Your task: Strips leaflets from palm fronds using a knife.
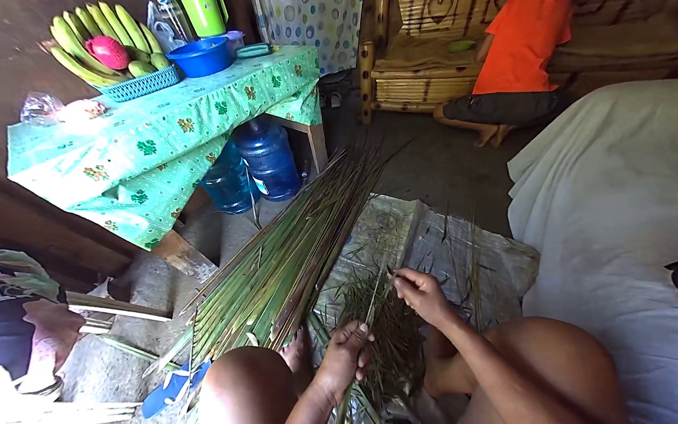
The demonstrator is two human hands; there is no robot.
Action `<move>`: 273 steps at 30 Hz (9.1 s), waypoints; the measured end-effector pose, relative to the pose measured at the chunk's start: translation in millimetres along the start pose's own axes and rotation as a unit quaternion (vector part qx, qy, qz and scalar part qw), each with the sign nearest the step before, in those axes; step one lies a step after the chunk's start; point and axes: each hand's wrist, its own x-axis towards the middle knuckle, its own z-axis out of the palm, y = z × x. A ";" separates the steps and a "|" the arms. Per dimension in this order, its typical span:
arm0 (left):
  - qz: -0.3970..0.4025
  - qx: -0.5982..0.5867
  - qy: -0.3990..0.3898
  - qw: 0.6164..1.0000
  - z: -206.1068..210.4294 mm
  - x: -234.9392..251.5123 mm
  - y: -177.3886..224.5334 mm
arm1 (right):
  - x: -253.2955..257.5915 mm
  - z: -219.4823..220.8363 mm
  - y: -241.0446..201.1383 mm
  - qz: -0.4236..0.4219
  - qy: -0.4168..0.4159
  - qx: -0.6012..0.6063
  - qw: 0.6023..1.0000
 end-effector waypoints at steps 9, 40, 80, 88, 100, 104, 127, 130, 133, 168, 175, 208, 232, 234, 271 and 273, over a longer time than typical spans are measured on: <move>0.002 0.005 -0.024 1.000 -0.6 3.6 -1.1 | -25.6 21.4 -25.0 0.134 -0.142 0.168 0.966; 0.009 0.002 0.007 1.000 -3.9 -1.9 -2.5 | 6.8 -12.2 -0.6 0.044 -0.048 -0.035 0.997; -0.068 -0.041 -0.085 0.993 5.8 -3.0 -12.4 | 11.8 1.0 -5.6 0.120 0.083 0.142 0.979; -0.067 -0.043 -0.078 0.994 4.0 -3.4 -11.1 | 22.2 -24.9 -3.3 0.156 0.199 0.197 0.947; -0.017 0.055 -0.008 0.998 8.1 4.1 -6.3 | -14.4 2.3 -27.6 0.244 -0.120 0.212 0.939; 0.007 0.072 0.036 0.997 10.7 2.7 -6.2 | -14.1 -5.5 -26.9 0.202 -0.107 0.145 0.963; -0.001 0.037 0.015 0.999 4.7 -0.8 -7.5 | 1.1 -16.6 -2.7 0.045 0.020 -0.119 0.992; 0.001 0.037 0.026 0.999 4.6 3.0 -5.9 | -4.4 -16.7 -16.2 0.076 -0.071 -0.066 0.992; 0.005 0.039 0.040 0.998 4.2 7.9 -4.7 | -24.1 -1.4 -31.6 0.058 -0.205 -0.053 0.976; -0.024 0.012 0.018 0.999 3.4 3.7 -8.4 | -15.9 -0.3 -25.0 0.111 -0.150 0.000 0.982; 0.002 0.016 0.037 0.999 2.9 6.4 -9.1 | -33.6 17.4 -21.5 -0.084 -0.189 -0.166 0.964; -0.022 -0.007 0.022 0.999 7.4 0.5 -10.7 | -0.5 -0.3 0.0 -0.050 -0.113 -0.170 0.978; -0.019 -0.016 0.039 0.999 6.1 1.8 -8.2 | -24.7 16.4 -7.3 -0.108 -0.156 -0.168 0.967; -0.024 -0.012 0.035 0.999 6.6 1.5 -9.1 | -15.3 10.1 -1.2 -0.070 -0.137 -0.171 0.973; -0.016 0.065 0.063 0.996 9.1 -2.4 -7.4 | 0.8 -3.0 -9.5 0.052 -0.109 -0.148 0.982; -0.013 0.070 0.063 0.995 9.6 -1.1 -8.4 | -11.2 5.4 -20.9 0.057 -0.167 -0.144 0.974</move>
